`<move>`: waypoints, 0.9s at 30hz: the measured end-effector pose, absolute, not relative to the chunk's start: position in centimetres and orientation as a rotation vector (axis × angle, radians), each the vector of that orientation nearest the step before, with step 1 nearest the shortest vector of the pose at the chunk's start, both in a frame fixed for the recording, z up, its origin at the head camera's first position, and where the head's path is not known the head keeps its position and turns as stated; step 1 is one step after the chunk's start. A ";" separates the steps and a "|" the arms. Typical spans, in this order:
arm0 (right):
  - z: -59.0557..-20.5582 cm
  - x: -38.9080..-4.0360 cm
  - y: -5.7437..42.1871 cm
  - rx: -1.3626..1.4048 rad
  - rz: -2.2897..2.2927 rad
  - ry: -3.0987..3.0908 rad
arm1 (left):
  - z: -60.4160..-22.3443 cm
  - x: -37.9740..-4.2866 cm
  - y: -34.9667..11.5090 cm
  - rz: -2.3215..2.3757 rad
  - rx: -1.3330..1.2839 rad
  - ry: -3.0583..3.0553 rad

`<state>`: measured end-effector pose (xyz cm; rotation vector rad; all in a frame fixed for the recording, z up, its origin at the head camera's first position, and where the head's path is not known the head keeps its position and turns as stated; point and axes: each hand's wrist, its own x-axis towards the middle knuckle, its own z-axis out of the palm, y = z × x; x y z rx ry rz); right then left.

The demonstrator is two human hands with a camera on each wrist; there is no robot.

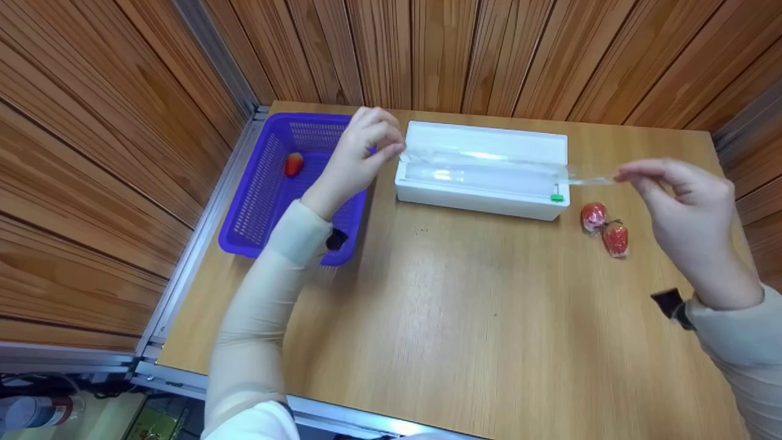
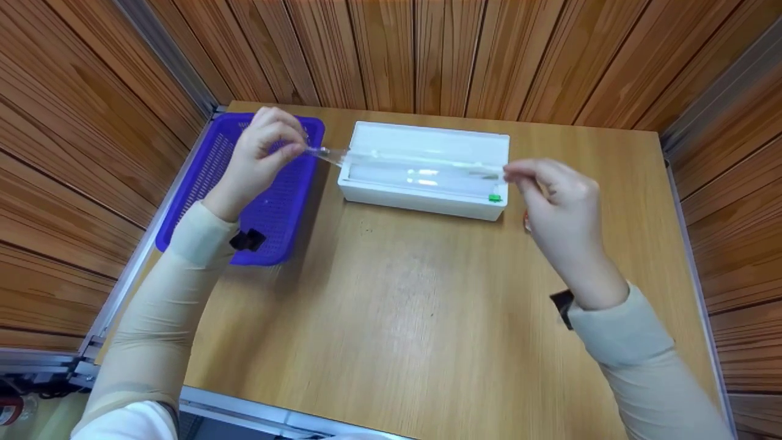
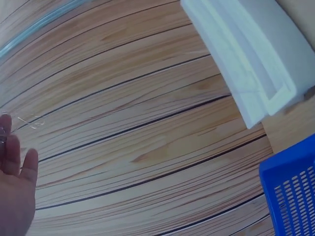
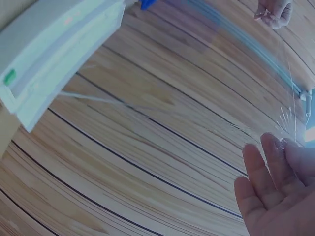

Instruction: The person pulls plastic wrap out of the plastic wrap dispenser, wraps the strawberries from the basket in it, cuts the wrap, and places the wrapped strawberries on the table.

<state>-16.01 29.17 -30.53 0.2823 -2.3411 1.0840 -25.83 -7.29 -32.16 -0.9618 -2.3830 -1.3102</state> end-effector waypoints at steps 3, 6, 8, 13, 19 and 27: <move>-31.4 -15.0 29.3 0.320 1.138 -2.338 | -32.8 -24.9 -7.6 -1.349 -1.039 -2.404; -32.2 -13.9 29.4 0.335 1.159 -2.377 | -33.4 -24.0 -7.9 -1.437 -1.084 -2.438; -32.7 -13.3 29.4 0.348 1.226 -2.380 | -33.7 -23.4 -8.1 -1.482 -1.086 -2.468; -34.0 -12.2 29.6 0.416 1.533 -2.335 | -34.7 -22.4 -8.4 -1.564 -1.082 -2.532; -35.8 -11.7 29.8 0.546 1.968 -2.295 | -35.8 -21.5 -8.9 -1.612 -1.102 -2.663; -38.7 -11.7 29.9 0.687 1.889 -2.796 | -37.6 -20.8 -9.1 -1.468 -1.224 -2.921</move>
